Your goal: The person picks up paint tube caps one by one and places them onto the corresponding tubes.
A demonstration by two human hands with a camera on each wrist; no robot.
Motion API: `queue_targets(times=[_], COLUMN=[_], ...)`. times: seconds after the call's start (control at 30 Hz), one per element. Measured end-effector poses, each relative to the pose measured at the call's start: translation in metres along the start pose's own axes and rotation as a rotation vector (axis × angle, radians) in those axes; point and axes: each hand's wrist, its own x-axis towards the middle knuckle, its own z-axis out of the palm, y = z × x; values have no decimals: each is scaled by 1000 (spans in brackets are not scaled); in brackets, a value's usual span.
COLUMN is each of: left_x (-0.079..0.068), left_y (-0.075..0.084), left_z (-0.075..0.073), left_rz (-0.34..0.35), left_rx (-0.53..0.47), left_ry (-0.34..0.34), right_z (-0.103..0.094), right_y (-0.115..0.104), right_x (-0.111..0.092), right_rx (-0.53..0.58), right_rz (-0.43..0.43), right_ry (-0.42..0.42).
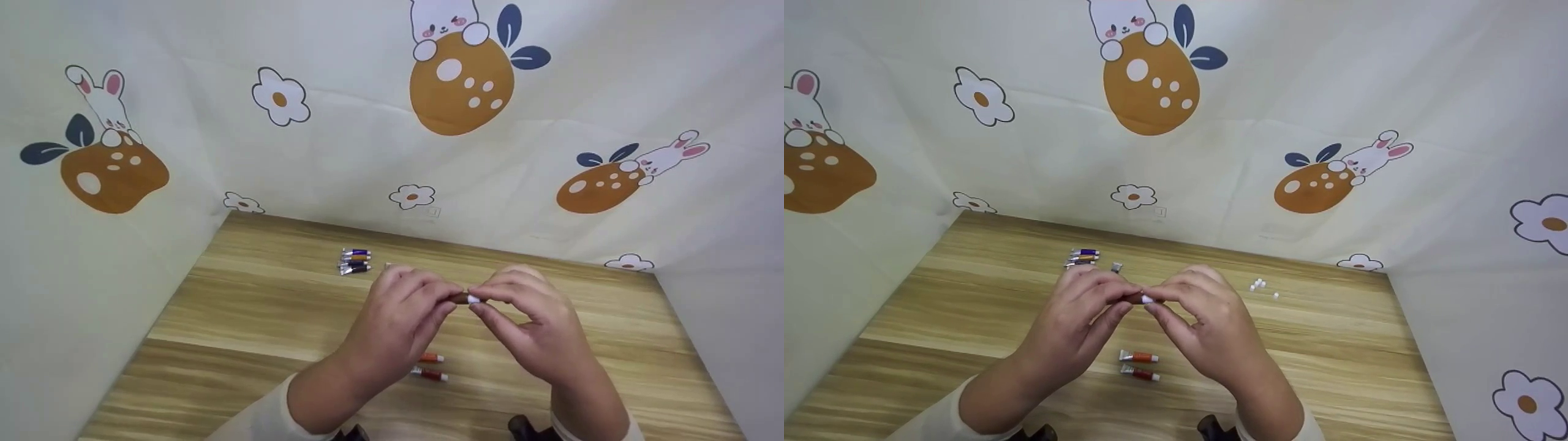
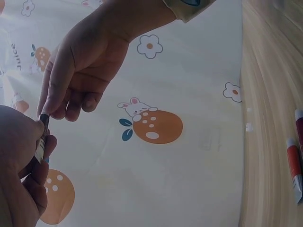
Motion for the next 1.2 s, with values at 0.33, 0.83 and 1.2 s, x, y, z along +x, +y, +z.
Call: queue_targets(times=[0.33,0.83,1.2], left_x=[0,-7,-10], left_y=[-1,-12,-27], left_z=[0,10,25], left_rz=[32,-190,-255], left_rx=[-2,47,90], left_ry=[10,-280,-558], right_z=[0,3,-2], right_y=[0,18,36], right_x=[-2,-2,-1], right_rx=[-88,-207,-242], right_rz=[9,450,576], right_ry=[-8,-259,-355])
